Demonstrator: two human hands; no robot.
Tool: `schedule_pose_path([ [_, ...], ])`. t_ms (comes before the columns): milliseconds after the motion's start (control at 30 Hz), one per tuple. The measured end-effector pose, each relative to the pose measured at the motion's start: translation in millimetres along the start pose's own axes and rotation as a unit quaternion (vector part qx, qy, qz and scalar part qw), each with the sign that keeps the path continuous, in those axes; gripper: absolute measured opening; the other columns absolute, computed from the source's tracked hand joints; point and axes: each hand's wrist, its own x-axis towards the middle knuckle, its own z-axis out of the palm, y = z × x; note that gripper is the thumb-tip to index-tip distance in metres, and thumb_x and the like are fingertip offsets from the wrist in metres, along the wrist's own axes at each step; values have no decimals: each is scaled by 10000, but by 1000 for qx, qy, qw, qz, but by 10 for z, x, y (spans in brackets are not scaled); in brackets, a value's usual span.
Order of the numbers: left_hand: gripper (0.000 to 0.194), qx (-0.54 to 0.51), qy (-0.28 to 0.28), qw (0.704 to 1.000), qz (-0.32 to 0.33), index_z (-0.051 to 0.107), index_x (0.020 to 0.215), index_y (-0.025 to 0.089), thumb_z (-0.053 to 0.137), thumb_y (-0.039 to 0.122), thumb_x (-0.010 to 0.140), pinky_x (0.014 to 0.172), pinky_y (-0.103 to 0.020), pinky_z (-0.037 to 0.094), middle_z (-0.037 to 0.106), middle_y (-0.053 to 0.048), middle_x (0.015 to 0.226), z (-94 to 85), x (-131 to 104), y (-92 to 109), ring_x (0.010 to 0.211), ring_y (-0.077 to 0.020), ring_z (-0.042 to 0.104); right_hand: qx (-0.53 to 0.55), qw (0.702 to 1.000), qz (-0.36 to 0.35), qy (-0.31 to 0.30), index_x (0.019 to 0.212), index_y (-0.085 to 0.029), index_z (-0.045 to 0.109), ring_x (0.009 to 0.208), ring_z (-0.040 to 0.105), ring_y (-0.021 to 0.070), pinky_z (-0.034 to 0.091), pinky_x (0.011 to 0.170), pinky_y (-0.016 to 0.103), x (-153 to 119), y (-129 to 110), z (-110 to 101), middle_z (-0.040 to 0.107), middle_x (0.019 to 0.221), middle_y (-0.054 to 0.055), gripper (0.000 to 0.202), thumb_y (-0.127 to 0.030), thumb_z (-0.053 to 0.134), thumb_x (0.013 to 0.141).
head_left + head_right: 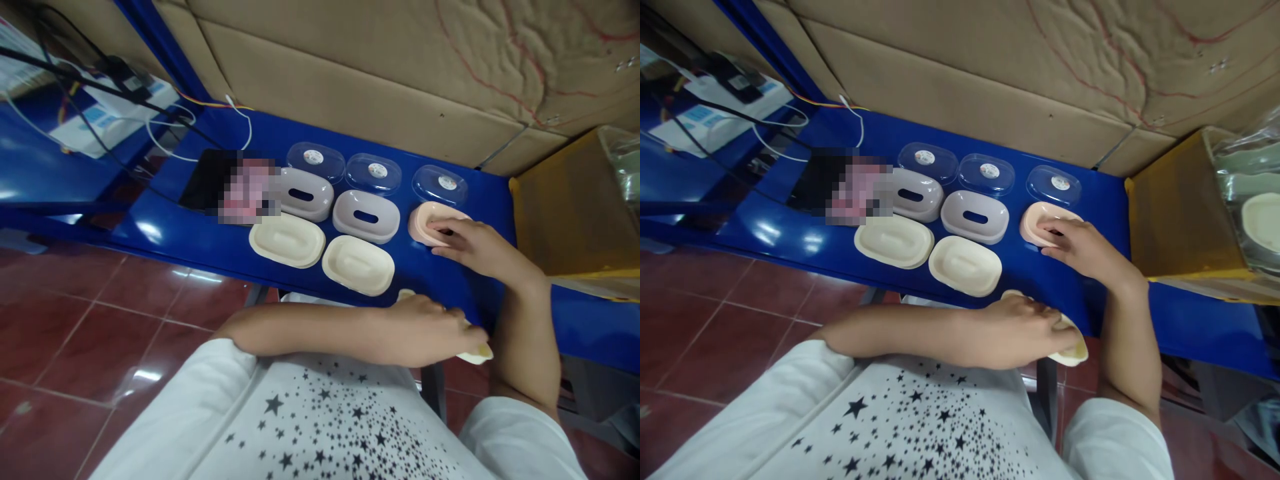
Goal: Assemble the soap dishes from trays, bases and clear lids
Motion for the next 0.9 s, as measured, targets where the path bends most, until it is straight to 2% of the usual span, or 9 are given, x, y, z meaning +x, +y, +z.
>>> schedule_pose_path([
  [100,362,-81,-12,997,-2,594,1396,167,494,122,1052,473,-356,352,745,-11,803,-332,116,-75,599,-200,654,5,1000,-12,-6,1414,-287,700,1303,734,339,593,1124,502,-6,-17,-15,745,1452,85,473,-508,701,996],
  [200,260,-65,-33,997,-9,670,1291,173,515,188,1082,499,-366,313,769,-36,846,-455,222,-229,654,-198,675,17,1000,-8,-13,1403,-291,707,1303,735,327,601,1113,482,-55,-65,-73,748,1449,78,453,-498,705,1000],
  [300,179,-9,-36,998,-42,747,1156,183,617,275,1074,557,-349,357,790,-71,919,-328,287,-371,775,-234,736,1,1000,0,1,1414,-290,708,1323,722,319,584,1124,468,-123,-126,-160,739,1470,68,446,-519,663,1034],
  [467,220,88,36,994,-61,776,1056,144,589,39,1005,804,-373,524,794,-127,1007,49,342,-416,1002,-269,771,-34,998,16,58,1392,-219,720,1355,701,327,534,1159,478,-145,-173,-213,757,1436,107,443,-507,603,1076],
  [600,260,113,73,989,-65,762,1064,113,529,12,1005,858,-394,525,764,-155,1102,112,338,-346,1046,-283,754,-46,997,10,60,1338,-224,746,1288,736,344,562,1095,508,-78,-131,-141,787,1372,111,422,-512,603,1065],
  [700,273,126,91,987,-40,747,1083,129,505,21,1017,828,-402,500,749,-130,1070,5,156,-299,1011,-275,738,-67,994,-9,90,1295,-269,759,1275,738,342,550,1096,520,-41,-145,-106,799,1337,96,355,-475,559,1087],
  [800,230,127,118,985,2,726,1131,166,547,65,1028,836,-396,489,735,-96,1069,-140,-263,-296,997,-244,714,-89,986,-46,135,1180,-285,775,1205,754,337,529,1081,525,-15,-273,-57,825,1231,93,294,-431,532,1103],
  [867,168,126,119,985,-23,723,1117,173,581,126,1041,864,-398,499,742,-89,1078,-227,-625,-324,1024,-246,706,-80,987,-83,115,1097,-282,770,1080,772,306,540,1018,486,-11,-421,14,835,1101,77,238,-411,571,1092],
  [900,163,135,119,983,-43,724,1120,170,574,158,1059,917,-409,507,751,-95,1122,-264,-808,-343,1055,-249,706,-68,989,-103,76,1070,-282,765,1023,772,284,546,979,457,-18,-503,60,829,1048,63,206,-407,601,1082],
])
